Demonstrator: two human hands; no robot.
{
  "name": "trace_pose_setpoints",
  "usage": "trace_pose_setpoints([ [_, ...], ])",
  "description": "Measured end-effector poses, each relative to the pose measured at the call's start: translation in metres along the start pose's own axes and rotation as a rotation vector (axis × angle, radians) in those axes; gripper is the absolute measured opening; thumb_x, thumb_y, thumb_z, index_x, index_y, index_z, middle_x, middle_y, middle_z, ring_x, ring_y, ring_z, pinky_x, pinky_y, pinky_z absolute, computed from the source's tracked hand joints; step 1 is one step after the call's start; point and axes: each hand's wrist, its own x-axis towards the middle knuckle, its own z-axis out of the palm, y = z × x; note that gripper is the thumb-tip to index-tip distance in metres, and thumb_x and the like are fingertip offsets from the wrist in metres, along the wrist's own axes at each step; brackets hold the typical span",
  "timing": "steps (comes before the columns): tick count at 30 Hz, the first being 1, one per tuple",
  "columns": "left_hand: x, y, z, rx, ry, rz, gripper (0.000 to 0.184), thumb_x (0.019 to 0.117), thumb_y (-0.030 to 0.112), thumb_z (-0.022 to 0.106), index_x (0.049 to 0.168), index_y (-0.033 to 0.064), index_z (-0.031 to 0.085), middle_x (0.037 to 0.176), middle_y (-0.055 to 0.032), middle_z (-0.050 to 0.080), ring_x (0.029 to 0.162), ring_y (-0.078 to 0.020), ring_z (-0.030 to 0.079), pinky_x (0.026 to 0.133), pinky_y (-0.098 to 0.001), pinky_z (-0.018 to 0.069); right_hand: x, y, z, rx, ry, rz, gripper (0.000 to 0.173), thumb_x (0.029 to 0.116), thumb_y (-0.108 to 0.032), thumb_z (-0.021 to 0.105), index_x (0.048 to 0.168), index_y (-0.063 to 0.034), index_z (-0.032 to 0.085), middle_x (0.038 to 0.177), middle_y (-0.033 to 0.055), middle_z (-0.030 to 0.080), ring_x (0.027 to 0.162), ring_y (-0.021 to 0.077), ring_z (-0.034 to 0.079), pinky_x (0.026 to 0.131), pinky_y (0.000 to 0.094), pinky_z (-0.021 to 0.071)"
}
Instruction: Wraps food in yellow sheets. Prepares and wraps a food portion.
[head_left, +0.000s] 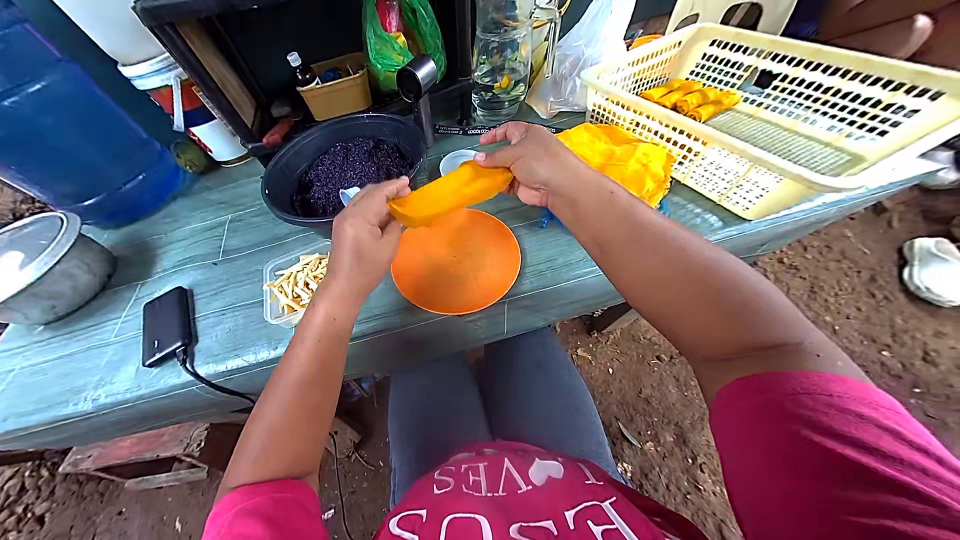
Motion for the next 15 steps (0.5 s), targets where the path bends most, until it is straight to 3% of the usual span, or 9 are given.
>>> trace_pose_setpoints([
  [2, -0.022, 0.0, 0.006, 0.155, -0.09, -0.002, 0.031, 0.0953, -0.005, 0.057, 0.124, -0.0032, 0.068, 0.119, -0.0191, 0.071, 0.11, -0.0271, 0.07, 0.098, -0.0444, 0.0561, -0.01, 0.021, -0.003, -0.128, -0.071, 0.013, 0.045, 0.0952, -0.006, 0.069, 0.136, -0.0016, 0.05, 0.103, 0.014, 0.067, 0.076, 0.017, 0.066, 0.067, 0.0329, 0.0577],
  [3, -0.034, -0.003, 0.013, 0.201, -0.156, -0.015, 0.028, 0.0958, -0.004, 0.057, 0.119, -0.0018, 0.071, 0.113, -0.0183, 0.072, 0.106, -0.0291, 0.07, 0.096, -0.0472, 0.0567, -0.015, 0.033, -0.004, -0.224, -0.108, 0.043, 0.042, 0.0947, -0.005, 0.069, 0.133, -0.0001, 0.053, 0.094, 0.0126, 0.066, 0.068, 0.0141, 0.061, 0.062, 0.0307, 0.0542],
  [5, -0.053, -0.01, 0.026, 0.247, -0.24, 0.001, 0.024, 0.0961, -0.003, 0.057, 0.113, 0.0002, 0.075, 0.107, -0.0153, 0.074, 0.1, -0.0276, 0.072, 0.091, -0.0461, 0.0592, -0.019, 0.052, -0.004, -0.354, -0.189, 0.125, 0.036, 0.0956, -0.004, 0.068, 0.13, 0.0014, 0.057, 0.086, 0.0119, 0.064, 0.059, 0.0121, 0.056, 0.056, 0.0278, 0.0511],
  [8, -0.064, -0.013, 0.038, 0.254, -0.262, 0.032, 0.023, 0.0968, -0.001, 0.057, 0.11, 0.0005, 0.076, 0.104, -0.0141, 0.074, 0.095, -0.0253, 0.073, 0.086, -0.0421, 0.0603, -0.02, 0.058, 0.0, -0.45, -0.22, 0.205, 0.03, 0.0984, -0.007, 0.066, 0.127, -0.0009, 0.061, 0.087, 0.0125, 0.065, 0.057, 0.0123, 0.057, 0.053, 0.0256, 0.0509],
  [13, -0.041, -0.013, 0.029, 0.208, -0.218, -0.055, 0.021, 0.0984, 0.0, 0.057, 0.109, -0.0008, 0.075, 0.104, -0.0163, 0.073, 0.097, -0.0268, 0.072, 0.089, -0.0435, 0.0581, -0.01, 0.045, 0.004, -0.617, -0.168, 0.139, 0.027, 0.1039, -0.013, 0.059, 0.13, -0.0034, 0.062, 0.111, 0.0217, 0.066, 0.086, 0.0306, 0.066, 0.072, 0.047, 0.0559],
  [15, -0.021, -0.013, 0.02, 0.213, -0.199, -0.118, 0.022, 0.0992, 0.002, 0.057, 0.11, -0.001, 0.075, 0.105, -0.0175, 0.072, 0.099, -0.0279, 0.07, 0.091, -0.0454, 0.0566, -0.002, 0.041, 0.005, -0.538, -0.124, 0.116, 0.03, 0.1039, -0.014, 0.059, 0.132, -0.0039, 0.06, 0.113, 0.0211, 0.067, 0.092, 0.031, 0.067, 0.075, 0.0485, 0.0561],
])
